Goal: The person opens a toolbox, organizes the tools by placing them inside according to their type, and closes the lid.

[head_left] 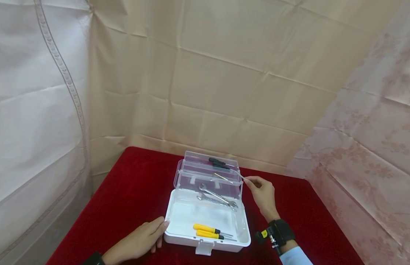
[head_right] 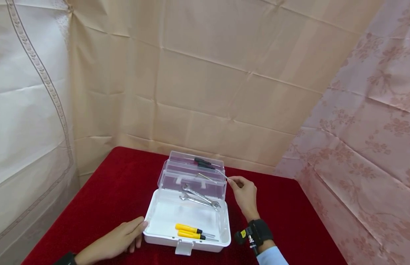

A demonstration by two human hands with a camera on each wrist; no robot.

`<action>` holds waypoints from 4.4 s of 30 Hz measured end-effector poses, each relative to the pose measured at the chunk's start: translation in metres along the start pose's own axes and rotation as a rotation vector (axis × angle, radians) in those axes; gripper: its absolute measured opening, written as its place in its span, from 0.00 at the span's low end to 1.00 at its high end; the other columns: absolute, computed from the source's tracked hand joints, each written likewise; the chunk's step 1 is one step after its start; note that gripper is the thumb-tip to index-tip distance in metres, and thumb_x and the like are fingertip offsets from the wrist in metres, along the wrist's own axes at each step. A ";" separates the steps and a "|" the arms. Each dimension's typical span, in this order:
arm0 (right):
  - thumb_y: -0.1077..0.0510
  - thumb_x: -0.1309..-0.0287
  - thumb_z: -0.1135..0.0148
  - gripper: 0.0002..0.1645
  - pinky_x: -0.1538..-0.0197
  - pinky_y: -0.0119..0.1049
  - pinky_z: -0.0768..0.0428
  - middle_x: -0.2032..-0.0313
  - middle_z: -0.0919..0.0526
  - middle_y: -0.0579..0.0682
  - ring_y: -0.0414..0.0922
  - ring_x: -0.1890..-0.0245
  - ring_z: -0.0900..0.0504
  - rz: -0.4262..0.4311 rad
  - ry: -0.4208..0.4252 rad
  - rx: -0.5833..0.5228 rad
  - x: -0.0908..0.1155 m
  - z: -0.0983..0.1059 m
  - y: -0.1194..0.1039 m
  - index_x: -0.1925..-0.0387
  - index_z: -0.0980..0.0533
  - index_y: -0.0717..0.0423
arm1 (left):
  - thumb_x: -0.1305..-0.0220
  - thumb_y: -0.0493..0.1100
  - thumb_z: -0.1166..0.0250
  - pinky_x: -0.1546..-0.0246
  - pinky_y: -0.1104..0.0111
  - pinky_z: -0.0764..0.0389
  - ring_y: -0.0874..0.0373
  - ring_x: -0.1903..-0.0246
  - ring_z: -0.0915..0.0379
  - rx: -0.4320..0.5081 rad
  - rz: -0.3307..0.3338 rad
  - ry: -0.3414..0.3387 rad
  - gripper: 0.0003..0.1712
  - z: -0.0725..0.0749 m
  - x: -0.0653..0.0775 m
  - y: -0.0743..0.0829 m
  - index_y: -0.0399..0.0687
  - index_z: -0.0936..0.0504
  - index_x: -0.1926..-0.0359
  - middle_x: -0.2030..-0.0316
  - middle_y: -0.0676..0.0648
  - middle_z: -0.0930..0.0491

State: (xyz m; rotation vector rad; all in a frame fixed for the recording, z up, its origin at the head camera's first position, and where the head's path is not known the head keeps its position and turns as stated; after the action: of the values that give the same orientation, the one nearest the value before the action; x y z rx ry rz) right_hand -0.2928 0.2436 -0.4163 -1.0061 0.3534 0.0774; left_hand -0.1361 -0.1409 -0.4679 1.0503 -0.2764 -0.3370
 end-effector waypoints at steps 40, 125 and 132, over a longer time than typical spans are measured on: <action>0.59 0.34 0.30 0.08 0.75 0.30 0.30 0.58 0.13 0.51 0.47 0.71 0.26 0.167 -0.065 0.182 -0.003 -0.022 -0.018 0.55 0.12 0.54 | 0.17 0.60 0.58 0.79 0.68 0.30 0.56 0.83 0.27 -0.030 -0.018 0.014 0.25 0.000 0.001 0.003 0.50 0.27 0.64 0.78 0.53 0.24; 0.59 0.31 0.33 0.24 0.50 0.42 0.16 0.38 0.20 0.60 0.56 0.44 0.17 -0.242 -0.168 -0.326 0.017 -0.002 0.037 0.36 0.22 0.57 | 0.17 0.48 0.52 0.75 0.69 0.28 0.56 0.78 0.25 0.029 -0.010 0.052 0.12 0.001 0.008 0.009 0.47 0.33 0.60 0.76 0.50 0.22; 0.51 0.34 0.29 0.25 0.50 0.42 0.16 0.41 0.17 0.59 0.54 0.49 0.13 -0.191 -0.193 -0.302 0.029 0.005 0.028 0.40 0.19 0.57 | 0.17 0.50 0.52 0.74 0.68 0.28 0.57 0.77 0.25 0.025 -0.033 0.048 0.13 0.003 0.012 0.007 0.47 0.32 0.59 0.75 0.50 0.22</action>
State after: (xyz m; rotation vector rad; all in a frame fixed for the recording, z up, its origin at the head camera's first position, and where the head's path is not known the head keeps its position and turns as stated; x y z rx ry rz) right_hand -0.2709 0.2603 -0.4461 -1.3154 0.0679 0.0550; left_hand -0.1257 -0.1451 -0.4598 1.0872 -0.2210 -0.3381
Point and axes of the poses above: each hand's wrist, its own x-axis away from the middle knuckle, its own z-axis out of the back of the hand, y = z × x, the point moved 2 cm from there along -x, towards the middle knuckle
